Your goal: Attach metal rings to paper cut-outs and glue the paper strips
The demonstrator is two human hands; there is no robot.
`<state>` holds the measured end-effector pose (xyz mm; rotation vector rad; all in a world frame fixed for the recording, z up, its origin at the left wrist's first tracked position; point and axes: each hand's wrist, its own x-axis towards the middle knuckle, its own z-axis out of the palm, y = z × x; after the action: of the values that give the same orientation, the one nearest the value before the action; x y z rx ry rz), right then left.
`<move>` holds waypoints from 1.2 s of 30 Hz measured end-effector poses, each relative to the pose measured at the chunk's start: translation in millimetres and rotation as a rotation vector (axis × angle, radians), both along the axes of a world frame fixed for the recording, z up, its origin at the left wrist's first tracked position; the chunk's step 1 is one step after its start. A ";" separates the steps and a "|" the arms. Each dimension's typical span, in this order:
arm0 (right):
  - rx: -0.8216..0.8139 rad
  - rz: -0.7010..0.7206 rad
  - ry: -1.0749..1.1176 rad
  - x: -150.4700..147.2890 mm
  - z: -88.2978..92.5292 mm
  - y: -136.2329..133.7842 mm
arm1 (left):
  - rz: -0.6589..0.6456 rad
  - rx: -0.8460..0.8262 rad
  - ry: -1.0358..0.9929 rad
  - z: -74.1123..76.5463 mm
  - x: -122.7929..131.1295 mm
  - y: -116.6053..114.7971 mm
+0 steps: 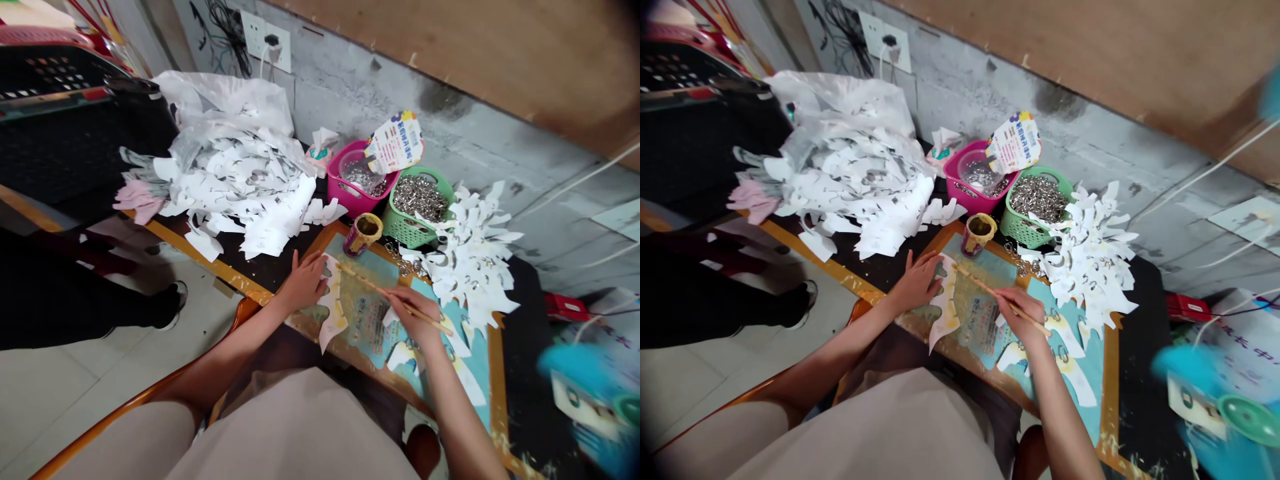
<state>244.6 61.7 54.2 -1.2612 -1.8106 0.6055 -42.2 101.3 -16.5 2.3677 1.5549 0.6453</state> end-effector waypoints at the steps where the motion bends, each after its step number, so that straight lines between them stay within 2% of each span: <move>1: -0.026 -0.054 0.055 -1.6 2.7 -0.8 | 0.000 -0.002 0.003 0.5 0.2 -0.1; 4: 0.000 -0.226 0.347 -6.4 24.5 0.4 | 0.000 -0.002 0.001 2.4 0.8 -0.4; 7: 0.266 -0.398 0.567 -11.1 63.4 15.6 | 0.004 -0.003 0.002 3.7 1.3 -0.3; 9: 0.378 -0.436 0.546 -15.4 88.6 35.2 | 0.007 -0.009 0.003 3.7 1.4 -0.2; 12: 0.337 -0.406 0.322 -27.5 107.7 74.0 | 0.009 -0.007 -0.002 2.8 1.3 -0.1; 14: 0.260 -0.337 0.107 -40.1 105.3 101.0 | 0.006 -0.005 -0.005 2.7 1.2 -0.1; 17: 0.243 -0.178 -0.131 -60.8 88.3 134.2 | 0.005 -0.005 -0.007 4.5 1.2 -0.4; 19: 0.213 -0.111 -0.152 -69.3 77.9 147.4 | 0.001 -0.009 -0.003 6.8 1.2 -0.8; 21: 0.160 -0.131 -0.067 -69.1 74.2 152.4 | 0.000 -0.015 0.000 8.7 1.2 -1.3; 24: 0.111 -0.260 0.165 -52.6 82.1 147.6 | -0.002 -0.017 -0.001 8.7 1.0 -1.6; 28: 0.176 -0.442 0.439 -16.6 99.5 130.7 | -0.001 -0.002 -0.002 4.7 0.6 -1.1; 31: 0.182 -0.534 0.560 7.2 101.2 115.4 | -0.001 0.004 -0.004 2.3 0.6 -0.7; 33: 0.134 -0.528 0.610 17.9 95.1 103.1 | -0.001 0.006 -0.002 1.7 0.7 -0.5; 36: 0.006 -0.426 0.651 24.7 78.1 81.8 | 0.000 0.003 -0.001 1.8 1.0 -0.5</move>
<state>269.3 143.4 132.3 -1.2116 -0.9753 0.6644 -41.2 100.8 -14.7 2.3690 1.5543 0.6489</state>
